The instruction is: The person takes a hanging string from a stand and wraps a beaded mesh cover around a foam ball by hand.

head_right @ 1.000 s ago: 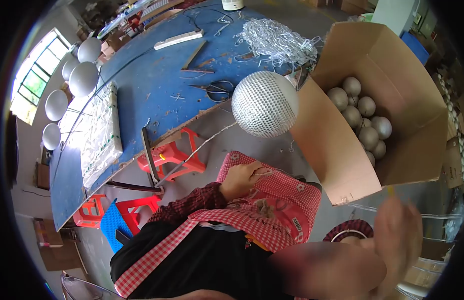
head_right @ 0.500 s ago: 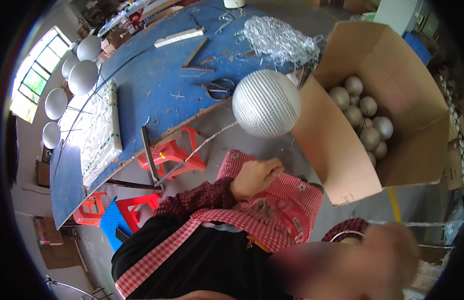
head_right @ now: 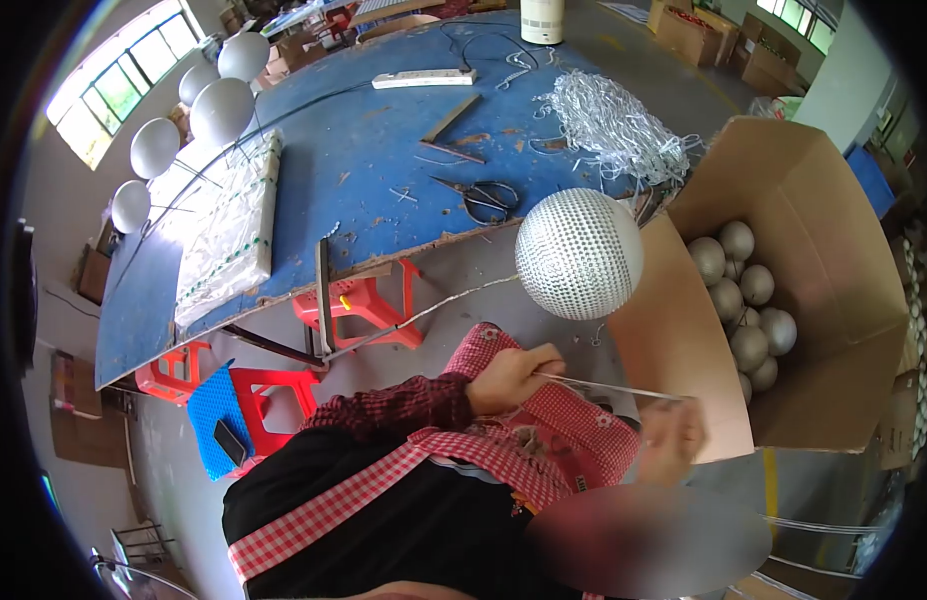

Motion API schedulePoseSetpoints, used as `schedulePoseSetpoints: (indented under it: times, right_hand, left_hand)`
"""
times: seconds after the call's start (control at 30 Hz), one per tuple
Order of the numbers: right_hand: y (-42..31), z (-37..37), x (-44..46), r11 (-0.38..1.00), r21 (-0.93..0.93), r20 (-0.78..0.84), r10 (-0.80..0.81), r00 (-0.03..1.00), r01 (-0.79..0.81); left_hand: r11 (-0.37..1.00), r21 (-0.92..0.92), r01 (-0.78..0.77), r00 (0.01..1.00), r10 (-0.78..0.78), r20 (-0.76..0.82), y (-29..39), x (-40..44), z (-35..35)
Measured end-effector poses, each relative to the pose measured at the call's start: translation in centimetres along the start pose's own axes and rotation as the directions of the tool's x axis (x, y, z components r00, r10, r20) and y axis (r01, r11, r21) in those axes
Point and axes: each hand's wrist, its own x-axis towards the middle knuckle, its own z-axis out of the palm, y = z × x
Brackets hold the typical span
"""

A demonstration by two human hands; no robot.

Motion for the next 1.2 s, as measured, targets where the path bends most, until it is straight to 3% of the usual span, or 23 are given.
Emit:
schedulePoseSetpoints:
  times: [0.07, 0.1, 0.17, 0.2, 0.23, 0.3, 0.37, 0.4, 0.47, 0.53, 0.57, 0.6, 0.67, 0.7, 0.77, 0.8, 0.83, 0.9, 1.0, 1.1, 1.2]
  right_hand:
    - [-1.5, -1.8, 1.7, 0.972, -0.159, -0.223, -0.208, 0.952, 0.175]
    - [-1.6, -2.8, 2.4, 0.971, -0.156, -0.216, -0.210, 0.954, 0.178]
    - [-1.2, -5.2, 2.9, 0.915, -0.319, -0.384, -0.363, 0.849, 0.247]
    - [-0.9, -6.0, 2.9, 0.876, -0.402, -0.451, -0.442, 0.776, 0.266]
    - [0.4, -6.8, 2.5, 0.877, -0.399, -0.448, -0.441, 0.778, 0.268]
    - [4.3, -8.0, 1.8, 0.843, -0.537, -0.145, -0.135, 0.980, 0.036]
    - [6.6, -4.1, 0.7, 0.357, -0.933, 0.094, 0.155, 0.983, 0.033]
    - [8.1, -1.9, 0.0, 0.356, -0.886, 0.322, 0.011, 0.947, 0.297]
    - [9.3, 0.7, -1.3, 0.316, -0.779, 0.530, -0.130, 0.838, 0.542]
    - [9.3, 2.0, -2.2, 0.689, -0.705, 0.384, 0.173, 0.907, 0.167]
    - [9.3, 2.2, -2.4, 0.789, -0.611, 0.341, 0.336, 0.878, -0.065]
    - [8.5, 1.8, -2.1, 0.790, -0.610, 0.341, 0.334, 0.879, -0.063]
    - [5.7, -0.1, -1.0, 0.891, -0.265, 0.070, 0.399, 0.914, -0.368]
    - [4.6, -0.8, -0.5, 0.892, -0.263, 0.068, 0.397, 0.915, -0.367]
    - [3.0, -1.7, 0.5, 0.981, -0.149, 0.071, 0.134, 0.988, -0.122]
    - [3.6, -1.0, 0.5, 0.982, -0.149, 0.070, 0.132, 0.989, -0.120]
    - [5.0, 0.4, 0.1, 0.947, -0.320, 0.094, -0.003, 0.996, 0.033]
    - [7.8, 2.8, -1.7, 0.862, -0.476, 0.143, -0.121, 0.982, 0.175]
    - [9.5, 3.9, -3.0, 0.865, -0.475, 0.338, 0.011, 0.941, 0.160]
    - [7.3, 2.1, -2.0, 0.820, -0.444, 0.226, 0.493, 0.840, -0.362]
    - [4.8, 1.0, -1.5, 0.853, -0.279, 0.230, 0.506, 0.831, -0.442]
  left_hand:
    - [0.991, 0.023, 0.134, 0.991, -0.133, -0.030, -3.4, -1.0, 0.4]
    - [0.991, 0.024, 0.132, 0.991, -0.131, -0.038, -4.4, -1.7, 0.1]
    - [0.961, 0.010, 0.276, 0.961, -0.275, -0.032, -5.7, -3.3, -0.5]
    - [0.961, 0.010, 0.276, 0.961, -0.275, -0.038, -6.0, -3.7, -0.4]
    - [0.961, -0.012, 0.277, 0.960, -0.277, -0.040, -6.2, -4.2, -0.2]
    - [0.958, -0.052, 0.282, 0.958, -0.284, -0.044, -6.5, -4.8, -0.1]
    - [0.972, -0.005, 0.236, 0.972, -0.236, -0.006, -4.4, -3.9, 0.4]
    - [0.982, 0.038, 0.187, 0.981, -0.188, 0.040, -3.1, -3.2, 0.8]
    - [0.987, 0.073, 0.144, 0.987, -0.148, 0.055, -1.2, -1.6, 1.9]
    - [0.990, 0.103, 0.100, 0.991, -0.108, 0.075, -0.1, -0.9, 1.9]
    - [0.992, 0.063, 0.107, 0.992, -0.111, 0.061, 0.2, -0.6, 1.5]
    - [0.993, 0.023, 0.112, 0.992, -0.113, 0.048, 0.4, -0.3, 1.2]
    - [0.993, -0.013, 0.113, 0.993, -0.113, 0.036, -0.4, -0.1, 1.1]
    - [0.987, -0.081, 0.137, 0.990, -0.138, 0.000, -2.0, -0.4, 1.3]
    - [0.960, -0.221, 0.174, 0.979, -0.194, -0.070, -4.4, -0.8, 1.9]
    - [0.960, -0.220, 0.172, 0.979, -0.191, -0.069, -4.2, -0.8, 2.1]
    - [0.977, -0.154, 0.148, 0.986, -0.158, -0.056, -3.8, -0.8, 2.5]
    - [0.994, -0.021, 0.104, 0.994, -0.104, -0.026, -2.6, -0.9, 3.1]
    - [0.998, -0.035, 0.060, 0.998, -0.060, 0.000, -0.3, 0.1, 2.7]
    - [0.997, -0.036, 0.064, 0.998, -0.064, -0.009, -0.7, 0.4, 2.8]
    - [0.994, -0.044, 0.100, 0.994, -0.102, -0.048, -2.8, 0.4, 3.2]
